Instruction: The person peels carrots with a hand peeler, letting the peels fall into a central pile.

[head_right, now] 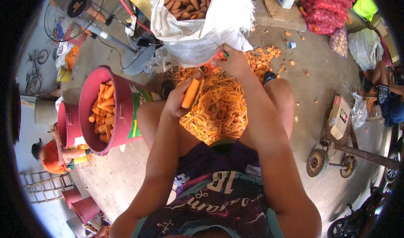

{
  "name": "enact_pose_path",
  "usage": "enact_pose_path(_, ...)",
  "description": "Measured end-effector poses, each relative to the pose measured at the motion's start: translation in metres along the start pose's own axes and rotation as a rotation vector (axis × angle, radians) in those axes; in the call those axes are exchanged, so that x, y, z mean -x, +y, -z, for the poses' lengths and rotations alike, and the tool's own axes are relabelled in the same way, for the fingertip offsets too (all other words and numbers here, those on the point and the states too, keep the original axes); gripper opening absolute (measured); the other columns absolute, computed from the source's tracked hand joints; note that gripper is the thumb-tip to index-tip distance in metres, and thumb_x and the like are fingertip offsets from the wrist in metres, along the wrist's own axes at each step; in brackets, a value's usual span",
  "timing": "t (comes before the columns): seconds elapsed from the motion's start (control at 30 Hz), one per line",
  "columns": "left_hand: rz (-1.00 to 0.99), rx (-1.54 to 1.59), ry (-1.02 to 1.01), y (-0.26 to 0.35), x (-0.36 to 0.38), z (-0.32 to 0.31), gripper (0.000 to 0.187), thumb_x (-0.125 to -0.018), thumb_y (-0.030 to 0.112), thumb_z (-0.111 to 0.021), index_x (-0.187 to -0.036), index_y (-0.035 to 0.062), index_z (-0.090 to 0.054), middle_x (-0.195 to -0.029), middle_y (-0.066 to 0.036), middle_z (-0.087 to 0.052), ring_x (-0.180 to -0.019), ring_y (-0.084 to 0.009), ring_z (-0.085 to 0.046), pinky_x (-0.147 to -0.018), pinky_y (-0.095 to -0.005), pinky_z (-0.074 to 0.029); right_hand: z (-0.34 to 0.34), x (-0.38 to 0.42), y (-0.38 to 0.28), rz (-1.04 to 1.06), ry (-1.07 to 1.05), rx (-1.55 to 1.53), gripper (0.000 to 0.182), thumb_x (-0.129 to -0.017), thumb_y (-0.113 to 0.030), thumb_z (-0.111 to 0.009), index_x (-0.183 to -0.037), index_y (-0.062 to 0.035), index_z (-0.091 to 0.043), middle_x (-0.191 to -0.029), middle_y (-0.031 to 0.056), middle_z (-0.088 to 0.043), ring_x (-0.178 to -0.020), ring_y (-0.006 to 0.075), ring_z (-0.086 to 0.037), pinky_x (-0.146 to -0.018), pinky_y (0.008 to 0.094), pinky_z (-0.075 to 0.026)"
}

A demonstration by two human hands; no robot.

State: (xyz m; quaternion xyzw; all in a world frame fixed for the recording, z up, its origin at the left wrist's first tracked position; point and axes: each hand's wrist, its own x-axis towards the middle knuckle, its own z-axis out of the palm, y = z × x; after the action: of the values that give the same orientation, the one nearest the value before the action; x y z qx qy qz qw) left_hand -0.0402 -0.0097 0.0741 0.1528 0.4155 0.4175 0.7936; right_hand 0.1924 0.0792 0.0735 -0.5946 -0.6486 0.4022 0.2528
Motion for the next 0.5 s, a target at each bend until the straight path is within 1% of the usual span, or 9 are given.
enact_pose_path(0.07,-0.056,-0.03,-0.005,-0.005,-0.011,0.025,0.038,-0.116,0.035,-0.043,-0.139,0.0096,-0.059,-0.11,-0.007,-0.067,-0.087,-0.0174,-0.067,-0.067,-0.0367,-0.059,0.0,0.0,-0.001,-0.028,0.055,0.0,0.052,-0.081,-0.035,-0.091,-0.121,-0.0117,-0.066,-0.109,0.0154,-0.075,-0.101,0.0281,-0.071,-0.093,0.0413,-0.054)
enact_pose_path(0.13,-0.115,-0.051,-0.011,-0.015,-0.029,0.05,0.038,-0.116,0.035,-0.043,-0.138,0.0095,-0.058,-0.112,-0.007,-0.067,-0.089,-0.0176,-0.067,-0.067,-0.0374,-0.059,-0.008,0.014,-0.013,0.096,-0.098,0.01,0.047,-0.085,-0.034,-0.089,-0.119,-0.0117,-0.067,-0.119,0.013,-0.074,-0.11,0.0277,-0.07,-0.095,0.0421,-0.054)
enact_pose_path(0.17,-0.128,0.023,-0.001,-0.018,-0.039,0.059,0.038,-0.116,0.035,-0.043,-0.139,0.0087,-0.058,-0.116,-0.009,-0.068,-0.093,-0.0191,-0.068,-0.071,-0.0359,-0.06,-0.017,0.019,-0.01,0.1,-0.101,0.015,0.047,-0.085,-0.034,-0.089,-0.119,-0.0117,-0.067,-0.119,0.013,-0.074,-0.11,0.0277,-0.07,-0.095,0.0421,-0.054)
enact_pose_path(0.23,-0.151,0.097,0.014,-0.016,-0.041,0.061,0.038,-0.115,0.034,-0.044,-0.141,0.008,-0.057,-0.121,-0.011,-0.069,-0.097,-0.0207,-0.07,-0.075,-0.0343,-0.06,-0.045,0.026,0.0,0.445,-0.126,-0.025,0.051,-0.084,-0.034,-0.089,-0.124,-0.0099,-0.067,-0.121,0.0162,-0.073,-0.114,0.0318,-0.07,-0.099,0.0428,-0.053)
enact_pose_path(0.27,-0.125,0.092,0.03,-0.016,-0.038,0.054,0.039,-0.115,0.033,-0.044,-0.141,0.0069,-0.057,-0.121,-0.012,-0.069,-0.098,-0.0209,-0.07,-0.075,-0.0347,-0.06,-0.038,0.033,-0.021,0.267,-0.244,0.098,0.058,-0.081,-0.035,-0.09,-0.127,-0.0078,-0.068,-0.121,0.018,-0.073,-0.118,0.0345,-0.068,-0.103,0.0427,-0.052)
enact_pose_path(0.3,-0.098,0.085,0.044,-0.014,-0.032,0.04,0.039,-0.116,0.033,-0.043,-0.141,0.0059,-0.056,-0.121,-0.012,-0.069,-0.098,-0.0211,-0.07,-0.075,-0.0352,-0.06,-0.034,0.033,-0.028,0.274,-0.245,0.093,0.058,-0.081,-0.035,-0.09,-0.127,-0.0078,-0.068,-0.121,0.018,-0.073,-0.118,0.0345,-0.068,-0.103,0.0427,-0.052)
enact_pose_path(0.33,-0.165,0.089,0.021,-0.015,-0.027,0.024,0.038,-0.115,0.032,-0.044,-0.139,0.0051,-0.057,-0.119,-0.011,-0.07,-0.097,-0.0205,-0.071,-0.072,-0.0355,-0.06,-0.029,0.034,-0.031,0.292,-0.233,0.099,0.059,-0.08,-0.035,-0.09,-0.128,-0.0075,-0.068,-0.121,0.0179,-0.073,-0.117,0.035,-0.068,-0.102,0.0422,-0.053)
enact_pose_path(0.43,-0.111,0.011,-0.026,-0.013,-0.025,0.031,0.037,-0.115,0.032,-0.045,-0.139,0.0057,-0.057,-0.119,-0.01,-0.07,-0.093,-0.0194,-0.071,-0.072,-0.0338,-0.06,-0.024,0.031,-0.026,0.323,-0.209,0.057,0.061,-0.08,-0.037,-0.091,-0.128,-0.0072,-0.069,-0.121,0.0185,-0.073,-0.114,0.036,-0.07,-0.099,0.0418,-0.054)
enact_pose_path(0.5,-0.082,0.01,0.027,-0.008,-0.023,0.024,0.036,-0.115,0.032,-0.045,-0.139,0.0081,-0.057,-0.114,-0.008,-0.07,-0.087,-0.0168,-0.071,-0.068,-0.0316,-0.059,-0.022,0.021,-0.01,0.335,-0.2,0.016,0.062,-0.08,-0.039,-0.091,-0.128,-0.0071,-0.07,-0.121,0.0194,-0.074,-0.113,0.0364,-0.071,-0.098,0.042,-0.056)
